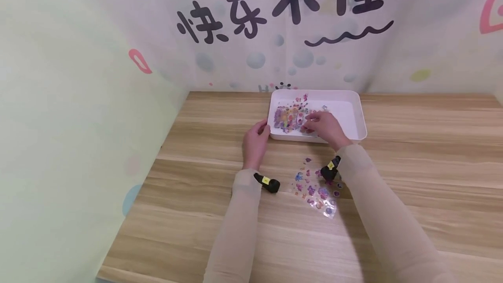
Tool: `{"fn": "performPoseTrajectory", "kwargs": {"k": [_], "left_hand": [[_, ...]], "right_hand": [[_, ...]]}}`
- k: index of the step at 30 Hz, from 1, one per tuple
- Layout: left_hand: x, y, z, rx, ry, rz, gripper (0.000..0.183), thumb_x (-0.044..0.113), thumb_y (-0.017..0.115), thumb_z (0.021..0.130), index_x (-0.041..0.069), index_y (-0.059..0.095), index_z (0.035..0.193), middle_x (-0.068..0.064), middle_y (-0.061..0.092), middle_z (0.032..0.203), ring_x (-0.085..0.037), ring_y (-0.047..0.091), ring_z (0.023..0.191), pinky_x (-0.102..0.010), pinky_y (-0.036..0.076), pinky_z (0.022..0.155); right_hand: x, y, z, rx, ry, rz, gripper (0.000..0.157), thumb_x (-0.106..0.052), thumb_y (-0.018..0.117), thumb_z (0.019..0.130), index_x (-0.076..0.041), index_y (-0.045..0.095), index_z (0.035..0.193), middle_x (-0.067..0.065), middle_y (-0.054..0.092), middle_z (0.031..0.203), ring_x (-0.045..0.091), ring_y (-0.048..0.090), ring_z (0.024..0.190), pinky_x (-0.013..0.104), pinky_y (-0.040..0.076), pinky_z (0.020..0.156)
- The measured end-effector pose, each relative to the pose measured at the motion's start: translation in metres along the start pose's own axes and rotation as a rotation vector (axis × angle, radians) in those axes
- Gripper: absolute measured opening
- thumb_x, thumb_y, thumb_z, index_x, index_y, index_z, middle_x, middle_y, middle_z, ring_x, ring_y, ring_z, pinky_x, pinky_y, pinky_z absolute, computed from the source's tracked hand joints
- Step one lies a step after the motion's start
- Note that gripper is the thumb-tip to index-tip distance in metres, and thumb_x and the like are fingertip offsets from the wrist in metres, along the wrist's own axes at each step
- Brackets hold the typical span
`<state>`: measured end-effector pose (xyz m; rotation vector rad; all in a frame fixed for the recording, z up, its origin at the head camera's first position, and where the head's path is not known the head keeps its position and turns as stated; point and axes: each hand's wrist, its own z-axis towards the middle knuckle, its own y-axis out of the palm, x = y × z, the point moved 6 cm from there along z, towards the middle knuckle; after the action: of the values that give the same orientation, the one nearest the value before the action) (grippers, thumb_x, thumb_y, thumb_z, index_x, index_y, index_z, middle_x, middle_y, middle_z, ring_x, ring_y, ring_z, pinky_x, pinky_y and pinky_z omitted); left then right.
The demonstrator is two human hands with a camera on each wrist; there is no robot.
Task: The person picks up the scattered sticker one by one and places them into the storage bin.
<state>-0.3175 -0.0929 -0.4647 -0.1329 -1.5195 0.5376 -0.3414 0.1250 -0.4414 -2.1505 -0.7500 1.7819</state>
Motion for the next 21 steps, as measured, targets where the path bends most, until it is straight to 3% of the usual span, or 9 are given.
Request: {"fn": "performPoseTrajectory", "kwargs": {"k": [7, 14, 21], "left_hand": [[-0.0001, -0.0003, -0.0004, -0.006, -0.006, -0.003, 0.029, 0.037, 0.054, 0.087, 0.032, 0.059, 0.114, 0.014, 0.06, 0.105, -0.005, 0.053, 0.097, -0.028, 0.046, 0.082], [0.0001, 0.0007, 0.0005, -0.003, -0.006, 0.005, 0.03, 0.037, 0.054, 0.087, 0.03, 0.059, 0.115, 0.014, 0.06, 0.106, -0.005, 0.053, 0.098, -0.028, 0.045, 0.083], [-0.0005, 0.0002, -0.0001, -0.002, -0.022, 0.005, 0.028, 0.037, 0.054, 0.087, 0.033, 0.059, 0.114, 0.014, 0.059, 0.105, -0.005, 0.052, 0.097, -0.028, 0.045, 0.083]], "right_hand": [[-0.0016, 0.0015, 0.002, -0.007, -0.006, -0.036, 0.032, -0.024, 0.054, 0.089, -0.006, 0.056, 0.115, 0.008, 0.063, 0.097, 0.021, 0.056, 0.092, 0.041, 0.039, 0.09], [-0.0027, 0.0016, 0.0032, -0.01, -0.023, -0.102, 0.033, -0.025, 0.054, 0.089, -0.004, 0.057, 0.114, 0.009, 0.064, 0.095, 0.022, 0.058, 0.089, 0.041, 0.04, 0.088], [-0.0047, 0.0027, 0.0031, 0.017, -0.033, -0.276, 0.04, -0.028, 0.054, 0.088, -0.003, 0.055, 0.118, 0.011, 0.063, 0.097, 0.024, 0.055, 0.088, 0.042, 0.042, 0.082]]}}
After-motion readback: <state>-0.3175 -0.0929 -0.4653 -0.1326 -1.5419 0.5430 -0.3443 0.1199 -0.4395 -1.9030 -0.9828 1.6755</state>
